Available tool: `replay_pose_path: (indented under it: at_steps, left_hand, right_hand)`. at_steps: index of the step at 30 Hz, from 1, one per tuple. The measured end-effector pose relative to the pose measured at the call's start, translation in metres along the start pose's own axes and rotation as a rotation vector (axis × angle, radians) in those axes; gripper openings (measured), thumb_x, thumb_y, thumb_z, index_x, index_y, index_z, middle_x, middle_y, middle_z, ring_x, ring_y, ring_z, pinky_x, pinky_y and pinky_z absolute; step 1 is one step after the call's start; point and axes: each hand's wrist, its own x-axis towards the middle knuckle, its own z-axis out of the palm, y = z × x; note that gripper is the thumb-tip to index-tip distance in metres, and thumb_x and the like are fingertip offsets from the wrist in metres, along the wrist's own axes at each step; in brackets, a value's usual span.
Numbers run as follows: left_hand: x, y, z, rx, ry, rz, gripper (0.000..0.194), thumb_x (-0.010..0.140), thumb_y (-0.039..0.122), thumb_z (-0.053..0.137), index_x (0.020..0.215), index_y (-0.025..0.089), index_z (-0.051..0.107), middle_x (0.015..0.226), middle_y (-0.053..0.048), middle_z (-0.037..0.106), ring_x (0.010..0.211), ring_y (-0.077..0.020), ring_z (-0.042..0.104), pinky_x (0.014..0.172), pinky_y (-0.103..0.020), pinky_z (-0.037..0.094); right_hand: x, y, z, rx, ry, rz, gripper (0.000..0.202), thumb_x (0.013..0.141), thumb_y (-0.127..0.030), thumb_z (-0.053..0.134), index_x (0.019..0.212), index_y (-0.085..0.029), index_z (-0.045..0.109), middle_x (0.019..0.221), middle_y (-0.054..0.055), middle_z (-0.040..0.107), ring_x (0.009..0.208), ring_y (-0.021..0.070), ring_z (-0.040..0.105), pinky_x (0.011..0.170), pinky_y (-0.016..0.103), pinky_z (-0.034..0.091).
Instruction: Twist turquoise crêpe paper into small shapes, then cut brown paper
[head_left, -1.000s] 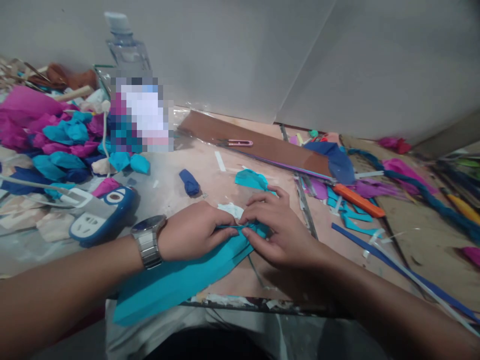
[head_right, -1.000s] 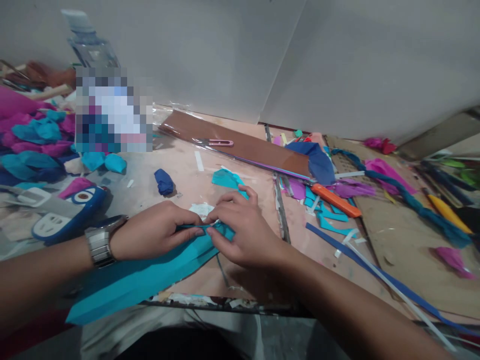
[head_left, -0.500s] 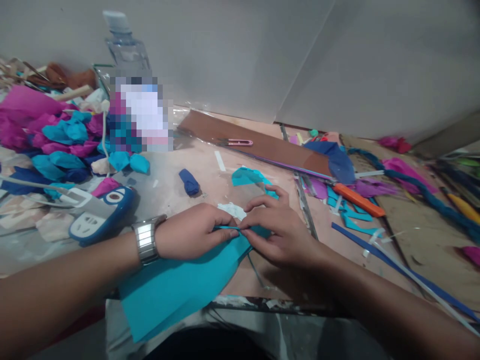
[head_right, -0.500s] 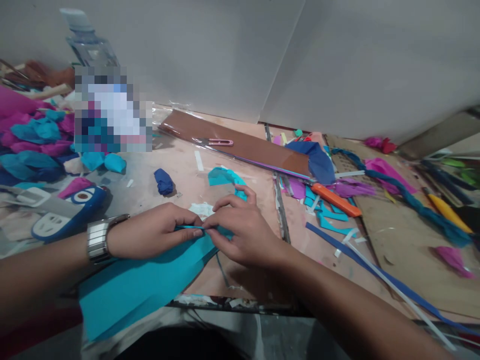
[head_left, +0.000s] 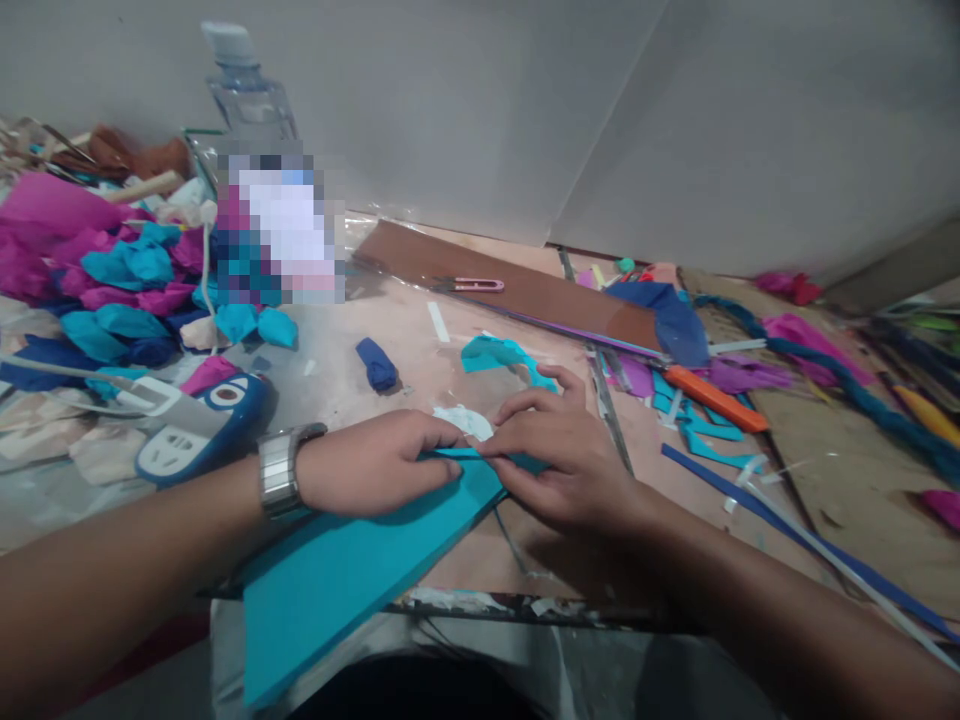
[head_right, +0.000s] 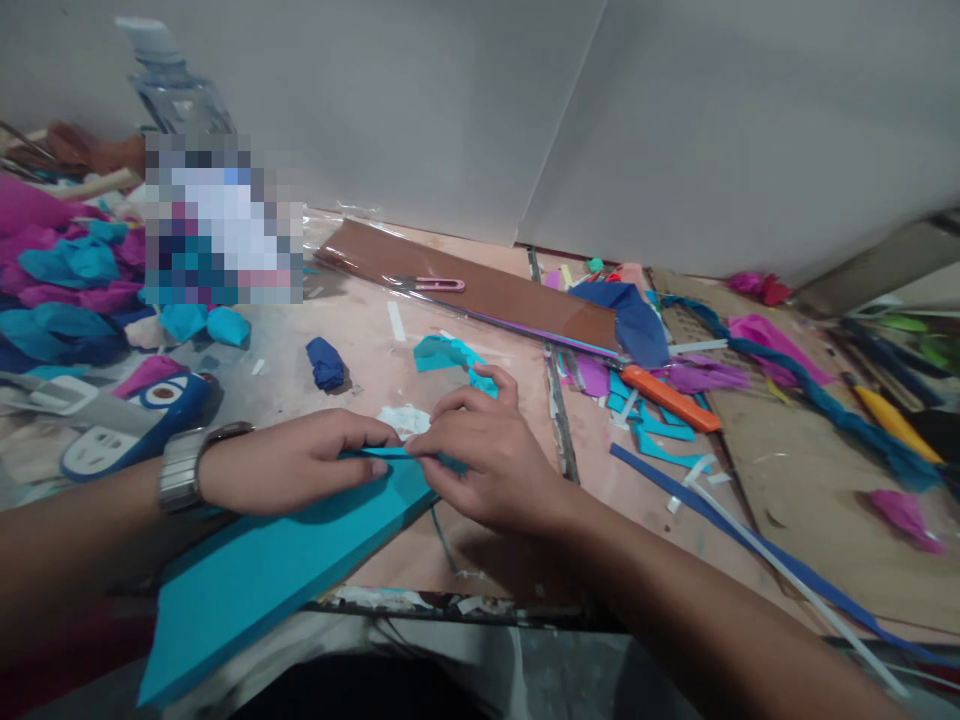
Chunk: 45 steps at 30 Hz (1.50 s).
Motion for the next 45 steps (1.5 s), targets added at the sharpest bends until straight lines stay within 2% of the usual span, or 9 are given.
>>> replay_pose_path:
  at_steps: [3,7,12,17,24,29,37,41,45]
  left_hand:
    - [0.000,0.004,0.005,0.184,0.076,-0.003,0.026,0.100,0.038,0.061,0.114,0.019,0.072,0.103,-0.004,0.078,0.088,-0.0187,0.070,0.075,-0.026,0.047]
    - [0.001,0.005,0.010,0.362,0.121,0.028,0.031,0.105,0.037,0.050,0.098,0.018,0.074,0.079,-0.004,0.073,0.069,-0.0166,0.064,0.063,-0.027,0.037]
    - [0.001,0.006,0.008,0.341,0.120,0.027,0.027,0.102,0.028,0.051,0.090,0.017,0.072,0.070,-0.001,0.067,0.061,-0.0132,0.058,0.061,-0.027,0.034]
    - [0.000,0.006,0.012,0.310,0.140,0.043,0.029,0.102,0.032,0.051,0.086,0.017,0.070,0.071,0.000,0.067,0.062,-0.0120,0.056,0.061,-0.027,0.032]
    - [0.002,0.004,0.013,0.343,0.151,-0.003,0.029,0.094,0.026,0.053,0.067,0.016,0.058,0.057,0.003,0.051,0.053,-0.0090,0.042,0.057,-0.028,0.024]
    - [0.002,0.005,0.006,0.346,0.176,-0.054,0.029,0.092,0.026,0.052,0.067,0.016,0.060,0.057,0.002,0.053,0.054,-0.0094,0.042,0.058,-0.029,0.024]
    - [0.002,0.005,-0.012,0.420,0.276,-0.164,0.030,0.090,0.022,0.050,0.061,0.017,0.046,0.055,0.003,0.045,0.054,-0.0105,0.040,0.058,-0.031,0.022]
    - [0.002,0.003,-0.016,0.274,0.168,-0.136,0.034,0.097,0.028,0.047,0.066,0.016,0.052,0.060,0.002,0.049,0.059,-0.0118,0.046,0.059,-0.029,0.028]
    - [0.003,0.001,-0.007,0.131,0.035,-0.090,0.031,0.100,0.038,0.053,0.082,0.016,0.065,0.071,0.002,0.061,0.067,-0.0127,0.052,0.062,-0.026,0.034]
  right_hand:
    - [0.000,0.000,0.001,0.013,-0.010,0.012,0.009,0.093,-0.022,0.067,0.093,-0.027,0.075,0.084,-0.002,0.077,0.092,0.0194,0.072,0.117,0.052,0.023]
    - [0.000,-0.002,0.001,0.036,-0.047,0.037,0.006,0.092,-0.025,0.068,0.093,-0.026,0.074,0.086,-0.001,0.077,0.094,0.0202,0.071,0.116,0.052,0.023]
    - [0.001,-0.003,0.001,0.053,-0.061,0.069,0.006,0.092,-0.024,0.067,0.089,-0.024,0.072,0.085,0.000,0.075,0.094,0.0199,0.070,0.116,0.052,0.024]
    - [0.001,-0.004,0.004,0.045,-0.071,0.037,0.007,0.092,-0.025,0.066,0.089,-0.024,0.072,0.085,0.000,0.073,0.094,0.0193,0.069,0.117,0.052,0.024]
    - [0.002,-0.006,0.004,0.021,-0.062,0.019,0.009,0.090,-0.024,0.066,0.084,-0.023,0.071,0.082,0.000,0.072,0.095,0.0197,0.069,0.116,0.052,0.023]
    - [0.003,-0.004,0.001,0.002,-0.036,0.042,0.010,0.090,-0.024,0.065,0.082,-0.023,0.071,0.084,0.001,0.073,0.096,0.0200,0.070,0.117,0.052,0.022]
    - [0.003,0.002,-0.003,-0.031,0.031,0.087,0.009,0.089,-0.020,0.065,0.081,-0.021,0.069,0.085,0.002,0.074,0.096,0.0207,0.070,0.114,0.051,0.026]
    - [0.002,0.001,-0.002,-0.011,0.025,0.086,0.009,0.090,-0.019,0.066,0.082,-0.021,0.070,0.085,0.001,0.074,0.095,0.0200,0.070,0.115,0.051,0.025]
    - [0.002,-0.002,0.000,0.028,-0.036,0.057,0.010,0.092,-0.022,0.065,0.085,-0.022,0.072,0.084,0.000,0.074,0.093,0.0187,0.070,0.118,0.052,0.022]
